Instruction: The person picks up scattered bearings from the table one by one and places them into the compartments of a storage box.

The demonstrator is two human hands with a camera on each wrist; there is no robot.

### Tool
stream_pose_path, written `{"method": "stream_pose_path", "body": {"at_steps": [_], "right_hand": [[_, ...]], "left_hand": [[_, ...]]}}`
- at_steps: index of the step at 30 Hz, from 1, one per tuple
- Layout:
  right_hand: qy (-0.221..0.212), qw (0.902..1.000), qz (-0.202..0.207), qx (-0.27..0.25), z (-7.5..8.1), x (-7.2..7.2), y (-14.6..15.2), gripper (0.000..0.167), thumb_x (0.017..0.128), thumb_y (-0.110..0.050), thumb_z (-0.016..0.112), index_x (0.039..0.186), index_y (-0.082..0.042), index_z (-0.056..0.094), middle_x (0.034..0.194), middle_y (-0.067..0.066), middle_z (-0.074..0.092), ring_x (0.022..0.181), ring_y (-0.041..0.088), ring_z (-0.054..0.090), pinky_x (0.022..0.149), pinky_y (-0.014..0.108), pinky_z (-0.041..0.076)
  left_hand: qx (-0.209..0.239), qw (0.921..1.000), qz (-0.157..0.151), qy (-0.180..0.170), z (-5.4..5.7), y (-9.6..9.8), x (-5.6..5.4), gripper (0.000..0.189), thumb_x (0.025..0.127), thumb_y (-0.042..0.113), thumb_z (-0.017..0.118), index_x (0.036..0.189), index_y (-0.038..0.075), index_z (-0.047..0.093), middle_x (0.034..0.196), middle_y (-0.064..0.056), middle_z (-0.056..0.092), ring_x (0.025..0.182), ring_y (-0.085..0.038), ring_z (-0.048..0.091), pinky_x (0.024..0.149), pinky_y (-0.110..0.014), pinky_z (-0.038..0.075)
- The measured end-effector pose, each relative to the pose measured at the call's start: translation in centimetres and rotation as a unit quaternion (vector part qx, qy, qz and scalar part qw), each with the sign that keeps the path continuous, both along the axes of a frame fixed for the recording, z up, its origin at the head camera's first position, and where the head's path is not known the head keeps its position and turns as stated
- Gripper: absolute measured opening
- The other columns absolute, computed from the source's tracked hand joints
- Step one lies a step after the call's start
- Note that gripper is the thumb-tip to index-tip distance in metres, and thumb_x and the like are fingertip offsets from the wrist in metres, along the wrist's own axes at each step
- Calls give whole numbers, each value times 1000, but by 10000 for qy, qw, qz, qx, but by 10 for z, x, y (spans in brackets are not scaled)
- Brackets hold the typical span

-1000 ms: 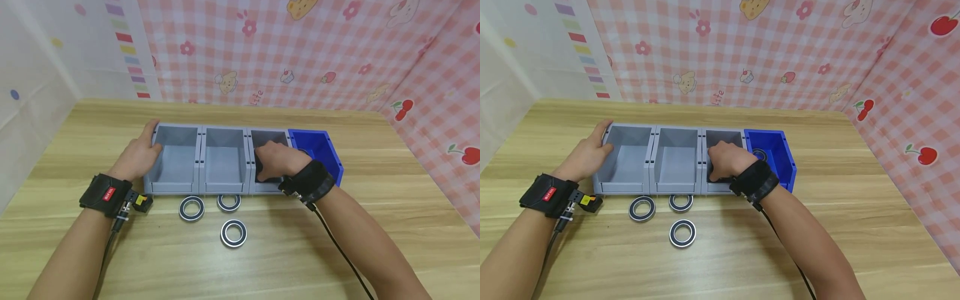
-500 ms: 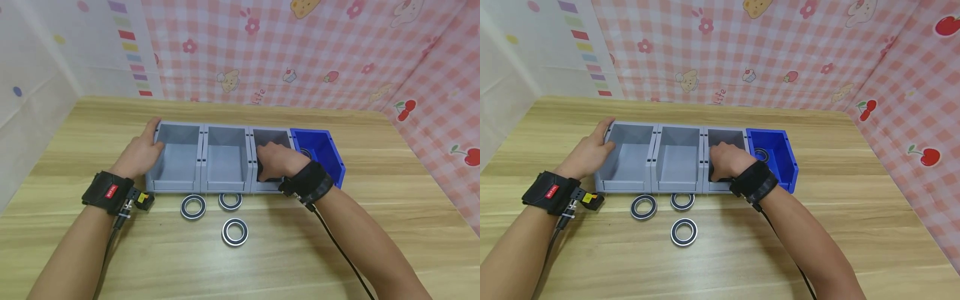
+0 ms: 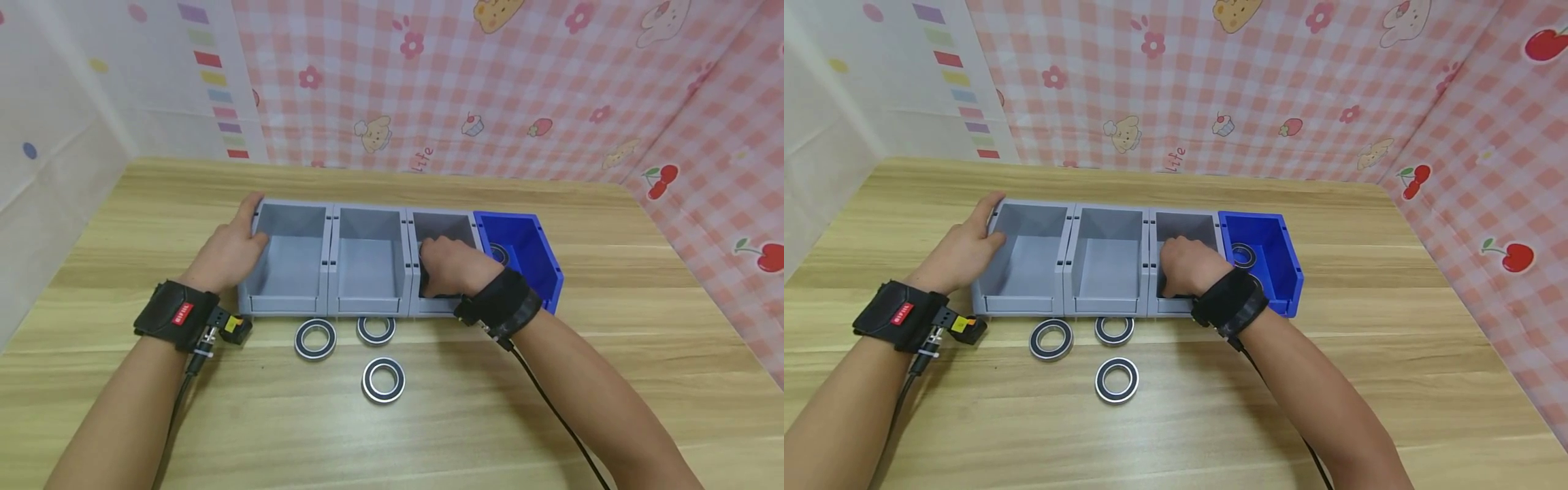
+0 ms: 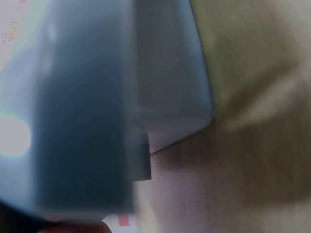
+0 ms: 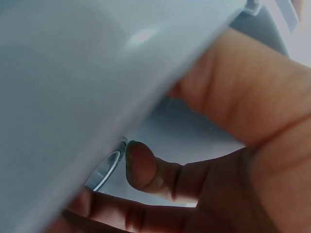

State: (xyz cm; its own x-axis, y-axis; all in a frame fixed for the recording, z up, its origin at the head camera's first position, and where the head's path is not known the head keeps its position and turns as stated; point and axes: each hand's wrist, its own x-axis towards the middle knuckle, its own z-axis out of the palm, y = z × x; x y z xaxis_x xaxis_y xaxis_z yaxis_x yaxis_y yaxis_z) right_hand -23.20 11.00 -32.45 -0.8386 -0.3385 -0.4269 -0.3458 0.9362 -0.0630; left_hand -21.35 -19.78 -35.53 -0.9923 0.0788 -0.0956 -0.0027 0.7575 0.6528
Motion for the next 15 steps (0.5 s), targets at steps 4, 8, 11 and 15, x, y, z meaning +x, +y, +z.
{"method": "stream_pose_path", "body": {"at_steps": [4,8,11,15], "right_hand": [[-98,9999,-54,45,1,0,0,43,77,-18,78,108,-1,54,90,10,59,77,24,58,67,36,48],[-87,9999,47,-19,7,2,2,33,80,-19,75,102,-4,56,86,9,60,73,23,58,62,35,47],[47,9993,185,-306,16,7,9,27,82,-23,73,98,-7,59,80,6,60,67,21,57,59,33,46],[262,9967,51,-760,31,17,21,29,85,-28,72,100,-7,60,75,3,59,62,18,55,55,30,45]], "left_hand": [[-11,10000,11,-28,-1,-1,1,65,99,16,34,154,14,-1,78,-18,52,51,-22,44,46,-35,34],[-33,10000,0,-25,-2,-1,2,65,99,16,33,154,13,-1,87,-23,54,53,-24,45,47,-36,34],[-50,10000,-12,-7,-1,-1,1,65,99,16,33,154,12,-1,98,-29,54,54,-25,47,47,-36,34],[-43,10000,-11,39,0,-1,1,65,99,16,34,154,13,0,95,-27,54,52,-23,44,47,-36,34]]}}
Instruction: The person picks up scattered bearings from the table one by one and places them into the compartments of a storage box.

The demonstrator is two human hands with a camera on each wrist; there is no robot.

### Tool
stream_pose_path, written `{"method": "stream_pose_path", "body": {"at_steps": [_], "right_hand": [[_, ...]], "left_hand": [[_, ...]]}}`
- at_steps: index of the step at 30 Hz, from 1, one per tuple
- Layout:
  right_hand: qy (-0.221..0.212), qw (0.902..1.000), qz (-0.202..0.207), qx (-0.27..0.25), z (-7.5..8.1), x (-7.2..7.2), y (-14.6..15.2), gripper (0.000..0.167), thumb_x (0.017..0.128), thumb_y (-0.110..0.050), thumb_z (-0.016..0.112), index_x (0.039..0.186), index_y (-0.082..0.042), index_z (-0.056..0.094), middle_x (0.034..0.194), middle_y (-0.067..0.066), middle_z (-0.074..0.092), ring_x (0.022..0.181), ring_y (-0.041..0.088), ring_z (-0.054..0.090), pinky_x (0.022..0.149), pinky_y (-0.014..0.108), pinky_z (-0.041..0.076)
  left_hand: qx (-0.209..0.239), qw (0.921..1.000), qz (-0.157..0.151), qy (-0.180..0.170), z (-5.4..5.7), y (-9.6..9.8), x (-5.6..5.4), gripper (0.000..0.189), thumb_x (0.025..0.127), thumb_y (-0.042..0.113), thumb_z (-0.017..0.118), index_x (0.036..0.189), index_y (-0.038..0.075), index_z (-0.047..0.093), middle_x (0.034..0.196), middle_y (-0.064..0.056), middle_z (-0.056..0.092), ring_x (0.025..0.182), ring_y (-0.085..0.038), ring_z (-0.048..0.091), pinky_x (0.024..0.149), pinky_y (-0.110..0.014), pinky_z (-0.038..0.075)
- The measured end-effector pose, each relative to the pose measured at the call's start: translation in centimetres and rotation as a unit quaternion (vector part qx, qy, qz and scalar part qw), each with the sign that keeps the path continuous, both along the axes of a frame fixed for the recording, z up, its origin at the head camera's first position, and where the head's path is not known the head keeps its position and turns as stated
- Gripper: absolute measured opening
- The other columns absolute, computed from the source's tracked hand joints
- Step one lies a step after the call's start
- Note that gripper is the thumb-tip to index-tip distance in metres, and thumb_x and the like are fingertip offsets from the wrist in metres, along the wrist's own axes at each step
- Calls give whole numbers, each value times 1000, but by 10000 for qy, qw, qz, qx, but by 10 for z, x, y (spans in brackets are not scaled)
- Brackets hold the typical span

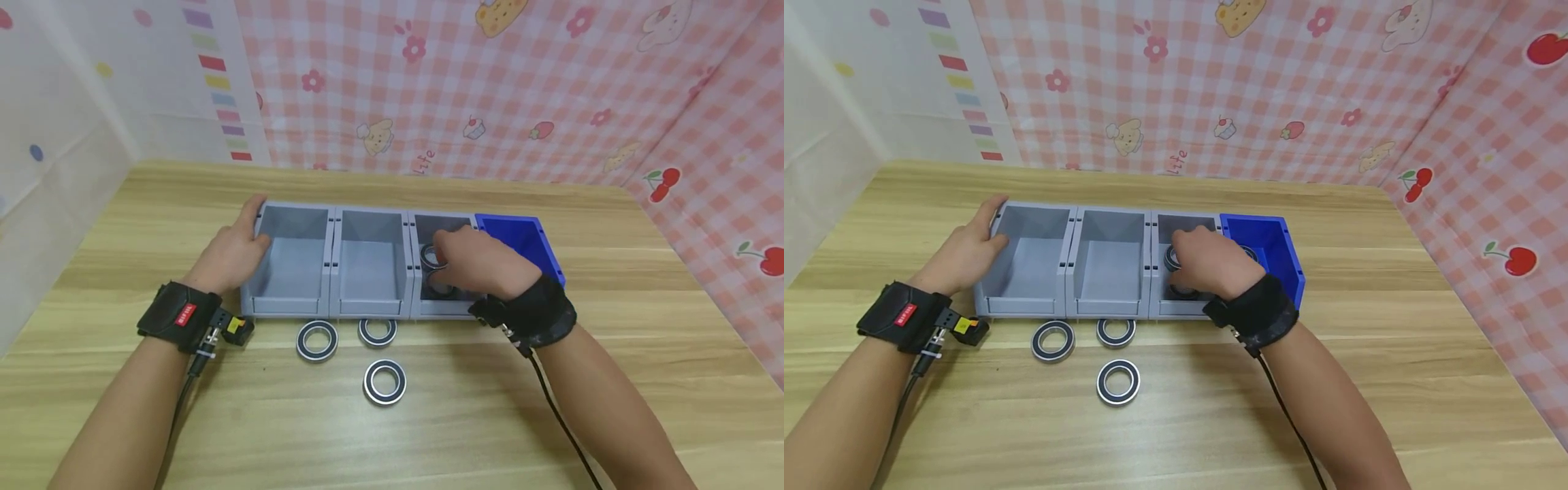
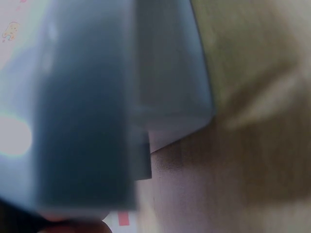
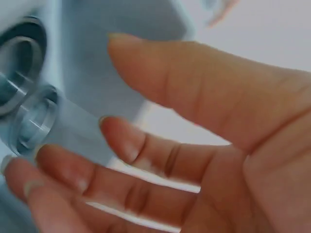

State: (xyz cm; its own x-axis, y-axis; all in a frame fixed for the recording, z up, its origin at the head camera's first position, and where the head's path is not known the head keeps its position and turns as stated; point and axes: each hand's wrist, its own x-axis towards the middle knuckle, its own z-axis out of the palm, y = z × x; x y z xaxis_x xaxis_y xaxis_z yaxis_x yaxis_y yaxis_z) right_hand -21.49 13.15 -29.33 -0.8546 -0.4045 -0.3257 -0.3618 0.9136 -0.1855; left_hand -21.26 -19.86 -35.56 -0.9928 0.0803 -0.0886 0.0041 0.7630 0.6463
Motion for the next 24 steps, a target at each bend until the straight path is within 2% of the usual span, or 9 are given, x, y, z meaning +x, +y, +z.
{"method": "stream_pose_path", "body": {"at_steps": [4,8,11,15,17,20,24], "right_hand": [[287,9987,-341,-252,12,15,16,33,85,-31,72,100,-5,59,68,3,56,57,17,52,53,30,42],[624,9950,-664,-406,17,27,30,35,86,-30,72,100,-3,55,63,5,52,56,19,51,52,31,41],[755,9924,-868,-431,15,28,36,36,86,-30,71,96,-2,52,64,6,50,57,20,51,52,31,40],[808,9916,-935,-373,7,24,43,36,88,-31,70,89,-2,49,65,6,47,55,19,50,50,30,38],[775,9919,-931,-395,1,20,46,35,89,-30,69,90,-2,48,66,6,46,55,19,50,49,30,38],[787,9918,-913,-434,-8,15,50,33,90,-28,67,93,-3,46,68,7,47,55,20,51,48,30,38],[865,9912,-907,-432,-14,11,55,26,90,-23,63,95,-4,47,69,7,48,57,21,51,48,31,38]], "left_hand": [[10,10000,5,20,1,-1,0,66,99,16,35,154,13,0,84,-22,54,50,-22,43,46,-35,34],[-55,9999,-10,88,3,-2,-1,65,98,16,35,154,12,1,74,-16,50,51,-22,44,46,-35,35],[-85,9999,-29,76,3,-5,-1,65,98,16,35,154,12,1,71,-15,48,52,-23,46,47,-35,35],[-125,9999,-60,26,1,-7,0,65,98,17,35,154,11,1,75,-16,49,55,-25,47,48,-35,35],[-155,9999,-64,35,0,-7,0,66,98,16,35,154,10,1,80,-20,51,58,-26,49,48,-35,36],[-166,9998,-95,43,0,-5,0,66,98,16,36,154,9,0,96,-29,55,65,-30,52,50,-36,37],[-180,9997,-167,28,2,1,-2,67,98,16,36,154,9,-1,116,-37,51,74,-34,55,53,-37,40]]}}
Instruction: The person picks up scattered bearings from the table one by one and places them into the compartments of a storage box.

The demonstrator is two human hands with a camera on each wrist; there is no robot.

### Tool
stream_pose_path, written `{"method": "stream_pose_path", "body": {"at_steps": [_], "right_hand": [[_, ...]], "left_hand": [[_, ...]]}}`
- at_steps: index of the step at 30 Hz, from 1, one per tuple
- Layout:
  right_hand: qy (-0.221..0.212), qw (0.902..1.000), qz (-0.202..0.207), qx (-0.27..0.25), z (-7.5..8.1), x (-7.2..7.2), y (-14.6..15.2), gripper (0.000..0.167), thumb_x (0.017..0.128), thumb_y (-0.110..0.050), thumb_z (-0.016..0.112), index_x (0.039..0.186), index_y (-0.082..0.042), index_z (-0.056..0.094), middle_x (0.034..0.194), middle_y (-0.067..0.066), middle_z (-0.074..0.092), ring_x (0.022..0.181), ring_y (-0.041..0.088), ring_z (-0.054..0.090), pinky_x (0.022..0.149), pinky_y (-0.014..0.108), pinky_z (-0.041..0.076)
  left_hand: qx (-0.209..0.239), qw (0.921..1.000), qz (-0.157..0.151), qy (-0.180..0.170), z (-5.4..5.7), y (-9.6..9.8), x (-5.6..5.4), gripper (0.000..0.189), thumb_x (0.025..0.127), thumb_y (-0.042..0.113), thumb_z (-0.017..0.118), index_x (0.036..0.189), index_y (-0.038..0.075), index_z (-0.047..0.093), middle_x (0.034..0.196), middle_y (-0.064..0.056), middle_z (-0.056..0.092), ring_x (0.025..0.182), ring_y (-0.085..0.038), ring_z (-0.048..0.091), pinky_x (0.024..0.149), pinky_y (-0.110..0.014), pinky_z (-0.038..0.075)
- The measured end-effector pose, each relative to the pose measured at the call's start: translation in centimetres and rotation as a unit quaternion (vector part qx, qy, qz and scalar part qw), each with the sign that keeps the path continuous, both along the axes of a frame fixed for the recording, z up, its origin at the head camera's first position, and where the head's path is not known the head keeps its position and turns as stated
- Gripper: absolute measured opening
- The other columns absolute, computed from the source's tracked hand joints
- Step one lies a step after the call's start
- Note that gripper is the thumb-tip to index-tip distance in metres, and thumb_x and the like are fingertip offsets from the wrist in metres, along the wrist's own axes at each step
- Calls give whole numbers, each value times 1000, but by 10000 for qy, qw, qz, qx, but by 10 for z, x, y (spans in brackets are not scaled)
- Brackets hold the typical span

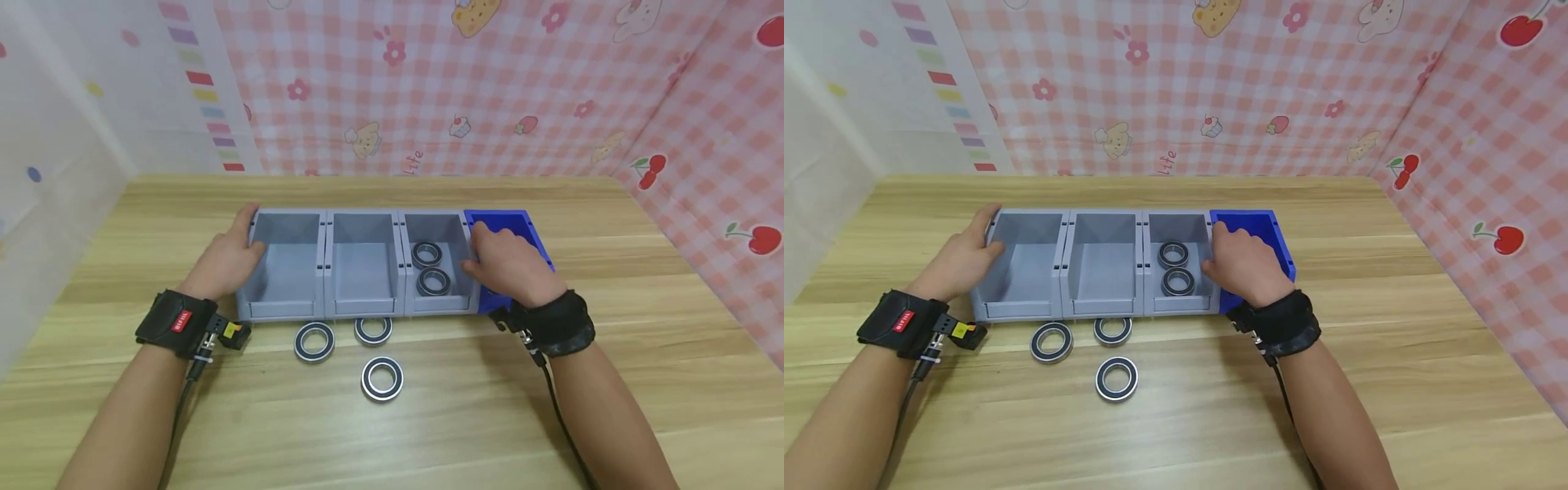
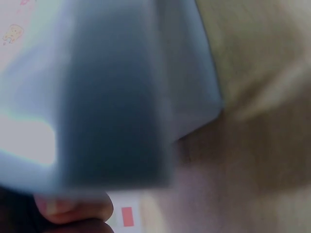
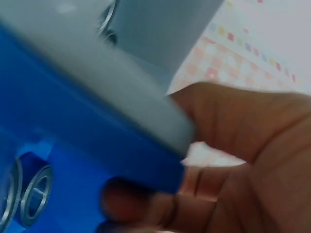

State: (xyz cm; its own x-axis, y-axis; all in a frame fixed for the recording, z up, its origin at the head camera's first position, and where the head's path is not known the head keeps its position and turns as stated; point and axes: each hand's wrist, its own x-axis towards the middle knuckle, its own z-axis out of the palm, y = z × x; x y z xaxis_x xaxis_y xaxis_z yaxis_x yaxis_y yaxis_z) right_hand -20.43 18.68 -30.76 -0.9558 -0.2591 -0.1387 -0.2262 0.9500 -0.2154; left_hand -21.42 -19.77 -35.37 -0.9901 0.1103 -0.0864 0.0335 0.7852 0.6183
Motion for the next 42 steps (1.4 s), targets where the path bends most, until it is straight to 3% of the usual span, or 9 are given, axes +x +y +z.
{"method": "stream_pose_path", "body": {"at_steps": [10,13,20,24,30,34,38,41,42], "right_hand": [[-210,9997,-64,-113,-5,-6,1,22,88,-21,59,95,-6,44,67,5,43,56,21,49,47,32,34],[-248,9997,-46,-72,-8,-8,1,23,89,-21,59,96,-6,43,68,6,42,56,22,49,47,32,34],[-302,9993,136,-147,-12,-12,4,24,90,-20,60,98,-4,44,71,8,45,57,22,51,48,31,38],[-306,9990,229,-229,-12,-13,5,24,90,-19,61,98,-4,44,71,8,46,56,22,51,48,31,39],[-350,9987,230,-280,-11,-14,9,22,90,-18,59,98,-4,44,71,8,45,56,22,51,48,31,38],[-378,9985,274,-296,-13,-14,10,22,91,-18,58,98,-4,44,71,8,45,57,22,50,49,31,38],[-377,9985,295,-274,-14,-14,8,22,91,-19,57,98,-4,43,72,8,46,57,22,51,48,31,39],[-321,9988,233,-269,-12,-14,6,22,90,-19,57,98,-3,44,72,9,47,56,23,52,48,32,40],[-301,9989,221,-267,-11,-14,6,22,90,-19,57,99,-3,44,72,9,47,56,23,52,48,32,40]], "left_hand": [[-48,9999,13,-100,4,1,1,68,98,16,37,153,7,-2,123,-38,48,77,-35,55,58,-39,41],[-43,9999,-9,-130,4,2,2,69,97,16,37,153,7,-3,110,-34,55,70,-32,55,53,-37,39],[-102,9999,-2,-65,2,2,4,70,97,15,38,153,6,-3,108,-32,55,68,-30,54,54,-36,39],[-107,9999,-13,-35,1,1,4,70,97,15,38,153,7,-3,92,-26,58,62,-27,52,51,-36,37],[-146,9998,-97,-14,4,3,3,71,98,16,40,153,4,-3,98,-29,57,61,-27,52,50,-36,37],[-321,9992,-199,131,5,0,3,70,98,19,42,152,1,2,98,-30,58,71,-29,56,53,-36,40],[-722,9965,-78,420,11,-3,7,69,97,24,46,151,-2,12,88,-26,61,68,-29,56,49,-36,39],[-1006,9907,197,895,24,4,15,65,96,26,48,147,-5,23,81,-22,57,63,-31,55,48,-43,41],[-1082,9880,273,1072,31,9,19,62,96,26,50,144,-7,29,88,-24,58,68,-33,56,51,-46,42]]}}
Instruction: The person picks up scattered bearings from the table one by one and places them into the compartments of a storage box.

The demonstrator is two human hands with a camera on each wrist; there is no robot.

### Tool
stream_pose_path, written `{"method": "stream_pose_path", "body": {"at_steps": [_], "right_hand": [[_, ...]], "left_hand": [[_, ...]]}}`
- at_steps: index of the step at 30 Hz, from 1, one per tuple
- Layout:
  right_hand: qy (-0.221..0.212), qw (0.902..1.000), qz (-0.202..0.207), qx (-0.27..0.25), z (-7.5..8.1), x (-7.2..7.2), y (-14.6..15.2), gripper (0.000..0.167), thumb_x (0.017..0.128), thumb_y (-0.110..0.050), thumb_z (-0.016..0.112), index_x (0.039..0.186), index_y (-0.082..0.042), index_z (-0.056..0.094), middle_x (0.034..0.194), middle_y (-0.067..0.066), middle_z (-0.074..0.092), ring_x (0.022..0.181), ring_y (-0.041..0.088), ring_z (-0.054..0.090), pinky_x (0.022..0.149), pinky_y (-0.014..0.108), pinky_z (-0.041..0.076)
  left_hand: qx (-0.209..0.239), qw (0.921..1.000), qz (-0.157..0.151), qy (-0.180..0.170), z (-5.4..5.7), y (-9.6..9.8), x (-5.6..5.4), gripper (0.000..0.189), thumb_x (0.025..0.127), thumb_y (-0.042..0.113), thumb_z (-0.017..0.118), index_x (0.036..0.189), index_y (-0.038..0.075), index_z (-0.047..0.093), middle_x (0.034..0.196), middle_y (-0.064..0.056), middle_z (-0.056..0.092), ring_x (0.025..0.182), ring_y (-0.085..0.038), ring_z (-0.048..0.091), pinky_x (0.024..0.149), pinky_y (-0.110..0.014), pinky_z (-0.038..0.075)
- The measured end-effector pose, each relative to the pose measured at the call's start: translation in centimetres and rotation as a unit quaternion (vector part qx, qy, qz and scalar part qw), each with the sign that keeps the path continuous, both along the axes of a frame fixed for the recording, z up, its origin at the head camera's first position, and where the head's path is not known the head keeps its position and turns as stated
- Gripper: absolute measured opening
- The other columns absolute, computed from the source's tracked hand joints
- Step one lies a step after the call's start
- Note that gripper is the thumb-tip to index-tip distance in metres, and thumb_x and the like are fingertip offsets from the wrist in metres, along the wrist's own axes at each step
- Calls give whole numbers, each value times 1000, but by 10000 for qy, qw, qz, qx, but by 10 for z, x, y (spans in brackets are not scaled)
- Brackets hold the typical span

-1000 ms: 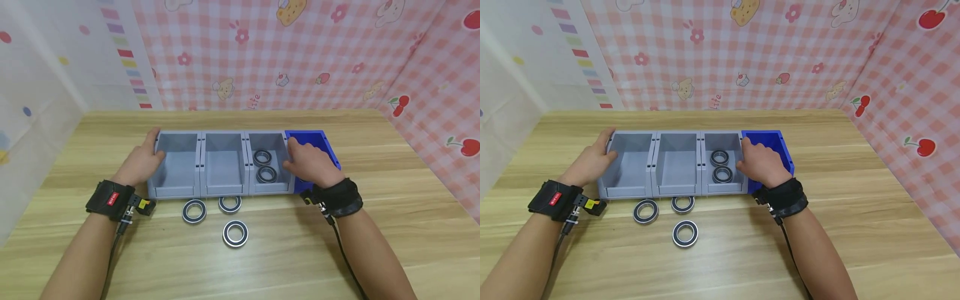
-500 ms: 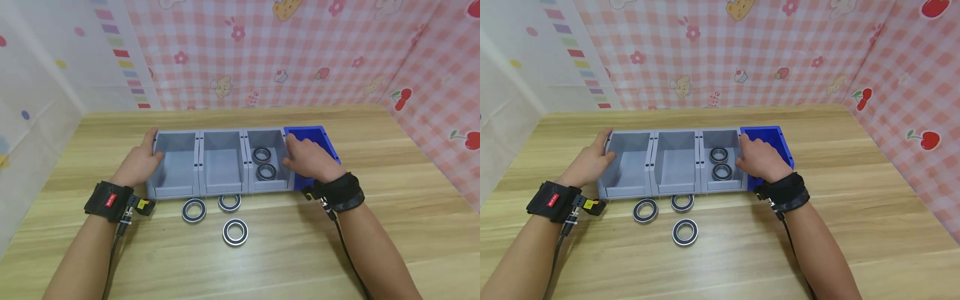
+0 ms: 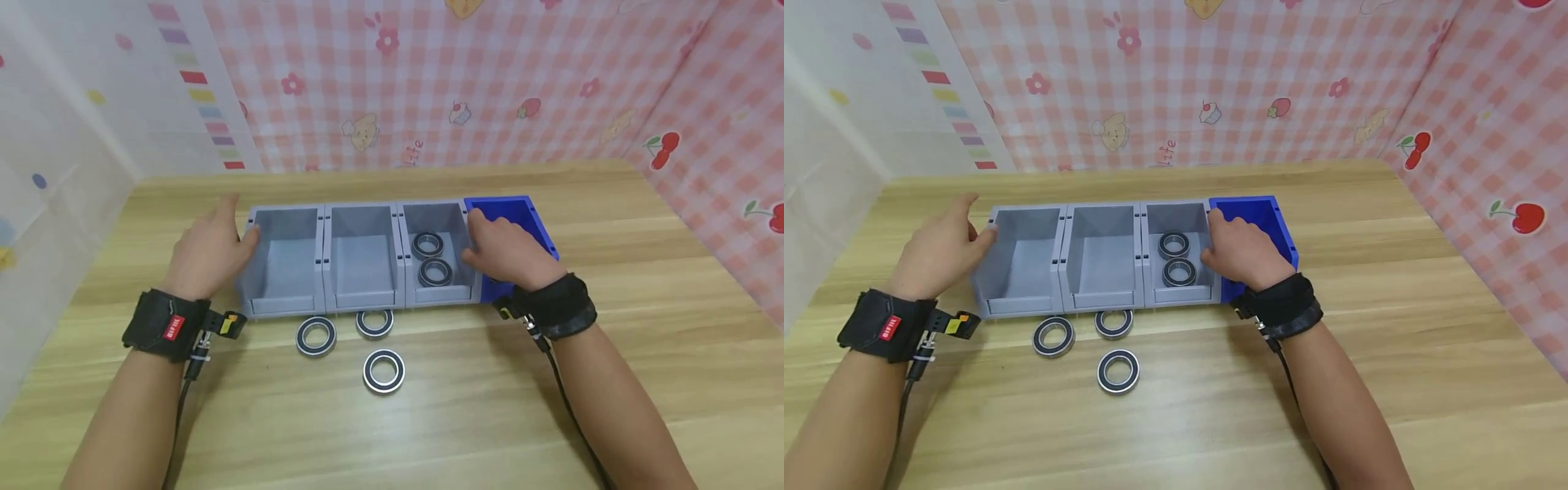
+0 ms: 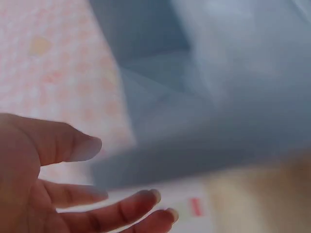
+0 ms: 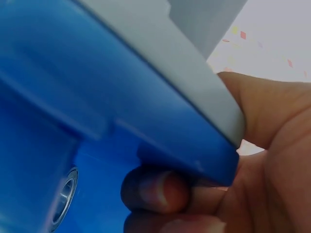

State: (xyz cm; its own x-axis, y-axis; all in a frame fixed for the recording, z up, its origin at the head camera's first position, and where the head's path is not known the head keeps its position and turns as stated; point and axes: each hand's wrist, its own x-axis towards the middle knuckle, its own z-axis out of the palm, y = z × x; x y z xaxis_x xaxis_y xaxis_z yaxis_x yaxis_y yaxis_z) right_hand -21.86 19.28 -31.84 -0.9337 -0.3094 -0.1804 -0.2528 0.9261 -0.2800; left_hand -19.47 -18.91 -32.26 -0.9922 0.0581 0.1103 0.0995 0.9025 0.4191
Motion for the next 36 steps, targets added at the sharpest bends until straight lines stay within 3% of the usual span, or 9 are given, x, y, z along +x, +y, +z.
{"method": "stream_pose_path", "body": {"at_steps": [3,6,9,12,18,22,25,29,36], "right_hand": [[19,10000,-55,-12,2,0,-1,22,91,-18,57,100,-3,44,73,10,48,57,24,53,48,32,40],[-66,9999,-91,-8,0,0,-1,23,92,-19,57,101,-3,44,74,11,48,59,24,54,49,33,41],[-80,9999,-123,10,1,0,-1,24,92,-20,57,102,-3,44,75,11,49,60,24,54,50,33,42],[-52,9999,-134,30,1,0,-2,25,92,-20,58,102,-2,44,75,12,50,61,25,55,50,33,43],[15,9998,-189,89,-2,1,-3,25,91,-21,57,101,-1,43,74,12,51,61,25,55,50,34,43],[103,9997,-209,108,-1,2,-3,25,91,-20,57,100,-1,44,73,12,50,59,25,55,49,33,42],[94,9997,-188,100,-1,2,-4,26,91,-20,57,102,0,43,73,12,49,59,25,55,48,33,42],[124,9997,-171,121,-1,2,-4,27,92,-20,57,103,0,43,73,11,48,59,25,54,48,33,41],[109,9998,-187,54,-2,4,-3,27,92,-20,57,104,-1,43,72,10,47,57,24,54,47,32,40]], "left_hand": [[-73,9988,-221,440,20,22,17,47,96,24,53,131,-7,47,98,-24,57,75,-34,56,56,-48,45],[9,9943,-1028,300,29,50,34,30,95,22,58,113,-1,59,86,-13,60,66,-25,54,53,-39,43],[242,9793,-1999,-195,26,77,47,18,93,20,61,104,6,63,67,0,55,54,-14,47,49,-30,39],[292,9651,-2540,-569,13,99,55,18,92,19,63,103,5,66,65,3,52,55,-11,45,51,-28,39],[-549,9571,-2804,-473,-12,120,66,17,89,21,67,96,6,70,85,-1,62,69,-11,53,61,-28,46],[-914,9446,-3141,-262,-21,124,70,13,86,21,71,85,9,68,79,2,56,67,-11,52,58,-28,45],[-888,9377,-3354,-185,-24,125,72,12,84,17,73,77,12,64,74,4,51,65,-10,49,56,-27,42],[-782,9348,-3459,-197,-27,127,73,15,82,10,72,71,14,63,72,6,47,64,-9,46,54,-25,39],[-1130,9333,-3407,124,-30,131,77,11,79,6,72,86,14,69,88,0,50,76,-16,50,61,-30,44]]}}
